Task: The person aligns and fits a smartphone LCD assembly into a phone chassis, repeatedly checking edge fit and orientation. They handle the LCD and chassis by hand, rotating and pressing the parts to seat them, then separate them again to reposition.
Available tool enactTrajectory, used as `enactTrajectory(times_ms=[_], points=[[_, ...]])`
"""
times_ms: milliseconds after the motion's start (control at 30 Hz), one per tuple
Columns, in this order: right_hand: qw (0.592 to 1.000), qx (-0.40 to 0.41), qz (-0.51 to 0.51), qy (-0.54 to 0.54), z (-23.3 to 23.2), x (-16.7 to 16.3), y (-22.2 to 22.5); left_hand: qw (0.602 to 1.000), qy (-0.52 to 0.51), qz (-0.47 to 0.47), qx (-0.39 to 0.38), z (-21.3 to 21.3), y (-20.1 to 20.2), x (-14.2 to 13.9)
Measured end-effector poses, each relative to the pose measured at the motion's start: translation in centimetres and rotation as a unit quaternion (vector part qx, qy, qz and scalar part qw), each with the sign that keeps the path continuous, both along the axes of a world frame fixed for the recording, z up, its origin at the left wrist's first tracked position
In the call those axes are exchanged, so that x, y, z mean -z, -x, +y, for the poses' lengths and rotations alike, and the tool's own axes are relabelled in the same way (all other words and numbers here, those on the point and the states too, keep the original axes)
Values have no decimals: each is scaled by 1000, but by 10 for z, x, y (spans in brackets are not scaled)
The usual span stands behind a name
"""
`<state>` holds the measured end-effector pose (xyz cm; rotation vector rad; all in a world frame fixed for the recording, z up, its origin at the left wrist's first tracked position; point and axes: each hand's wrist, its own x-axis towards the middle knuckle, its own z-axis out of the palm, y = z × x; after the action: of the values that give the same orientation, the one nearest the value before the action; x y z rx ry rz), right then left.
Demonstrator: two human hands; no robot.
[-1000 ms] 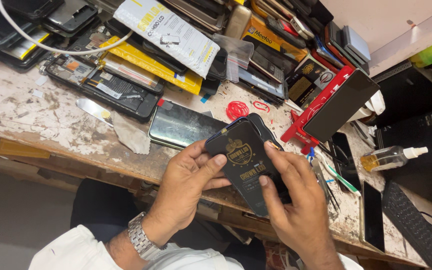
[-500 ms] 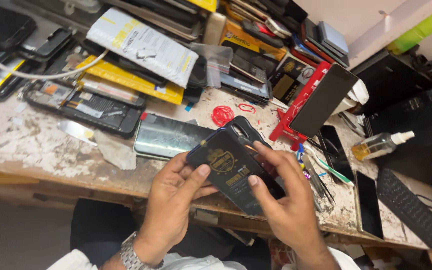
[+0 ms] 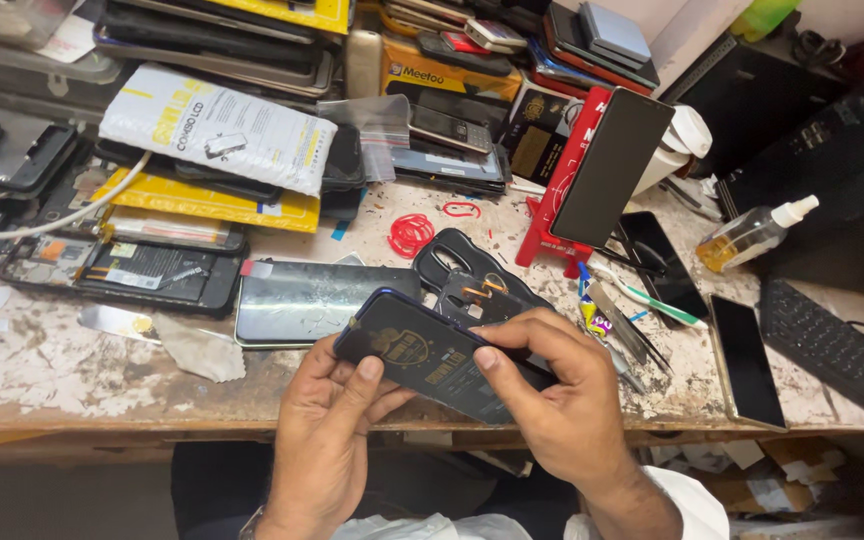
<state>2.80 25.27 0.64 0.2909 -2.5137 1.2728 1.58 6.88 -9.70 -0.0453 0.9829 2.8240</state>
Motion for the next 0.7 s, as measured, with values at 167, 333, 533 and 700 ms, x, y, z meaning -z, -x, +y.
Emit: enactTrajectory(times_ms=[167, 333, 533, 700], points=[[999, -7, 16, -41, 3, -11, -5, 998, 32, 34, 40, -11, 5, -9], [996, -25, 45, -79, 5, -15, -11, 954, 217, 205, 16, -33, 20, -35], [994, -44, 58, -86, 2, -19, -14, 939, 261, 206, 86, -32, 24, -54], [992, -47, 75, -95, 1, -20, -14, 948, 231, 213, 59, -25, 20, -48]])
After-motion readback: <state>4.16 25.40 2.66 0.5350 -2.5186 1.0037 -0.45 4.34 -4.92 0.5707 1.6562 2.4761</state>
